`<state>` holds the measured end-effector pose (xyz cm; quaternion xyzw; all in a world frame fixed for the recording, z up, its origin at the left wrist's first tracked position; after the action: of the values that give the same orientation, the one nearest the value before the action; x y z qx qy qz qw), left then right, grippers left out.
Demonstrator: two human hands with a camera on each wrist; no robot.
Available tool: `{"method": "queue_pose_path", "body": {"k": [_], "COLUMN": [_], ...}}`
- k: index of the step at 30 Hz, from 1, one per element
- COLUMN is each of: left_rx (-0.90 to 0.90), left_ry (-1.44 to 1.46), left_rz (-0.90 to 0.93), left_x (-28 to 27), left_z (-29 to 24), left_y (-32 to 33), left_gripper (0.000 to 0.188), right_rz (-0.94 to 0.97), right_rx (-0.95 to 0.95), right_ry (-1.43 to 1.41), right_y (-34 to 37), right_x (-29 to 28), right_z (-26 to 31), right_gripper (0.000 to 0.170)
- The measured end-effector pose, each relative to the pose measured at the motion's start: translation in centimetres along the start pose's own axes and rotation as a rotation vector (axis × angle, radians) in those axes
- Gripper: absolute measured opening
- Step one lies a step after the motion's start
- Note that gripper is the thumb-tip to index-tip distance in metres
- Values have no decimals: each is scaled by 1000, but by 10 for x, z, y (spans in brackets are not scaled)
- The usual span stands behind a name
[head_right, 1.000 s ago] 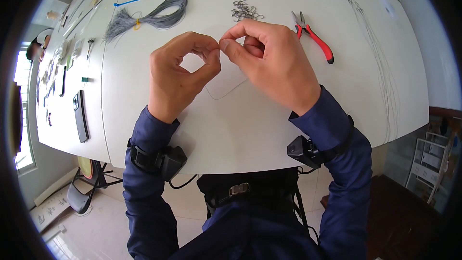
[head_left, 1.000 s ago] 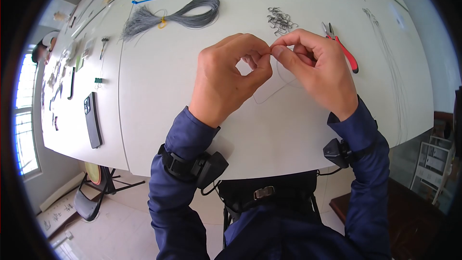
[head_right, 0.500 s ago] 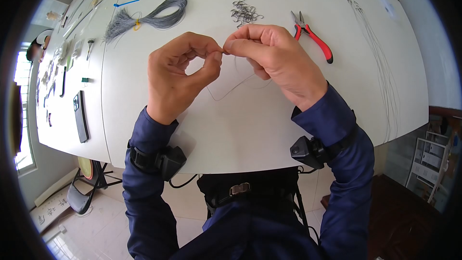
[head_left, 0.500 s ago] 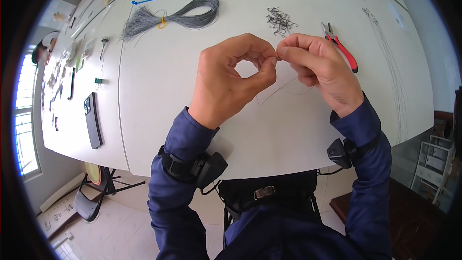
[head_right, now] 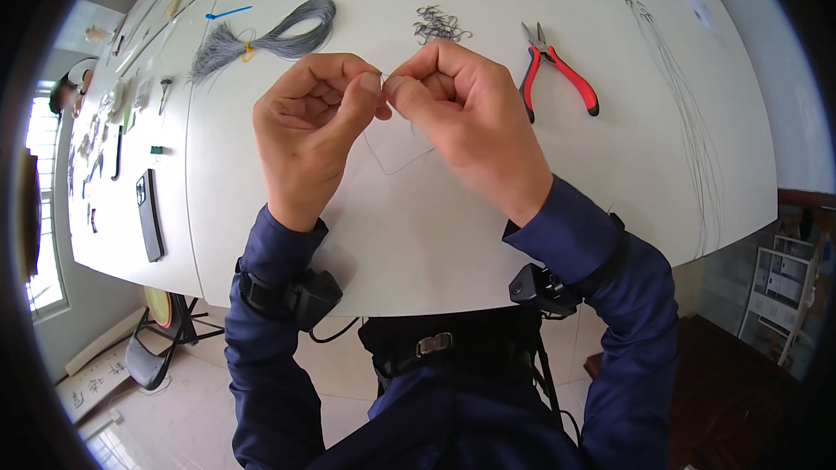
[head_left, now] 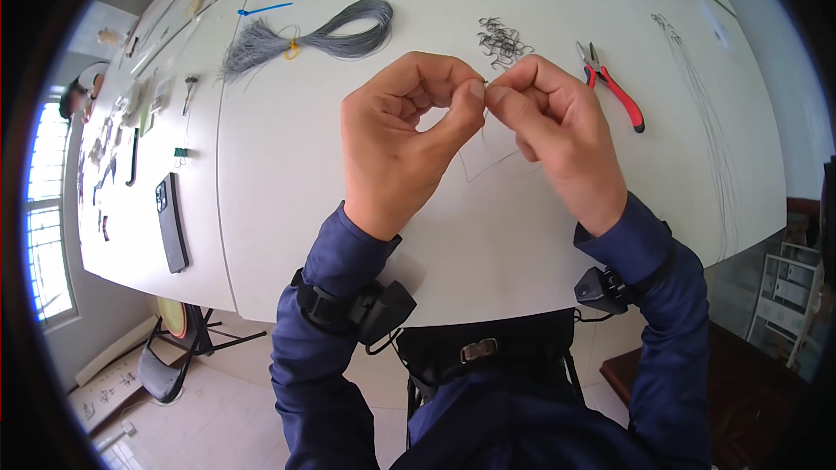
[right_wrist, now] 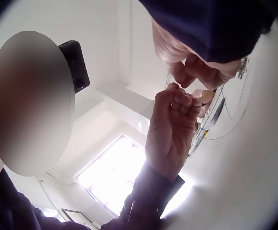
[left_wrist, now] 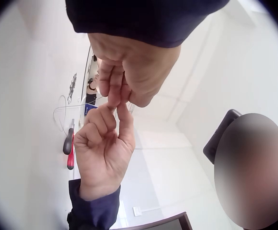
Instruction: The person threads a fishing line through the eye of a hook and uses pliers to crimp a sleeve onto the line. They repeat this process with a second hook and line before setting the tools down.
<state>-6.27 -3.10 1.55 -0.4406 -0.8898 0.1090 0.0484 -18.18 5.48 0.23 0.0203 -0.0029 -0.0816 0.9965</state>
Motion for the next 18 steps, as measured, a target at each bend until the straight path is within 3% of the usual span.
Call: {"method": "queue_pose_path", "body": {"k": [2, 5, 8, 14, 18], "left_rx": [33, 79, 91, 119, 102], "left_ry": [-74, -215, -371, -562, -564], "left_rz": [-44, -96, -100, 15, 95], "left_x": [-3, -8, -9, 2, 10], "left_z": [-1, -3, -4, -6, -2], "left_y": [0, 0, -1, -3, -3], "left_gripper": [6, 7, 7, 7, 6], "right_rz": [-64, -146, -161, -227, -171], "right_rx": [-75, -358, -435, -532, -434], "right_ry": [337, 805, 1023, 1064, 849], "right_y": [3, 10, 14, 20, 9], "right_x": [0, 16, 25, 19, -1], "right_z": [13, 35, 43, 63, 58], "right_gripper": [5, 8, 11, 10, 7]}}
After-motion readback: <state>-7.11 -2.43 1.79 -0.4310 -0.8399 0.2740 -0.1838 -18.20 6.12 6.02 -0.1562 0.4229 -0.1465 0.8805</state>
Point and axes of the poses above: each hand's wrist, its own y-axis away from the middle knuckle, its own x-axis out of the palm, z = x × y, the point moved 9 cm from there along -y, towards the middle knuckle, and after that the axes turned 14 degrees about z, right-handed, at the moved point
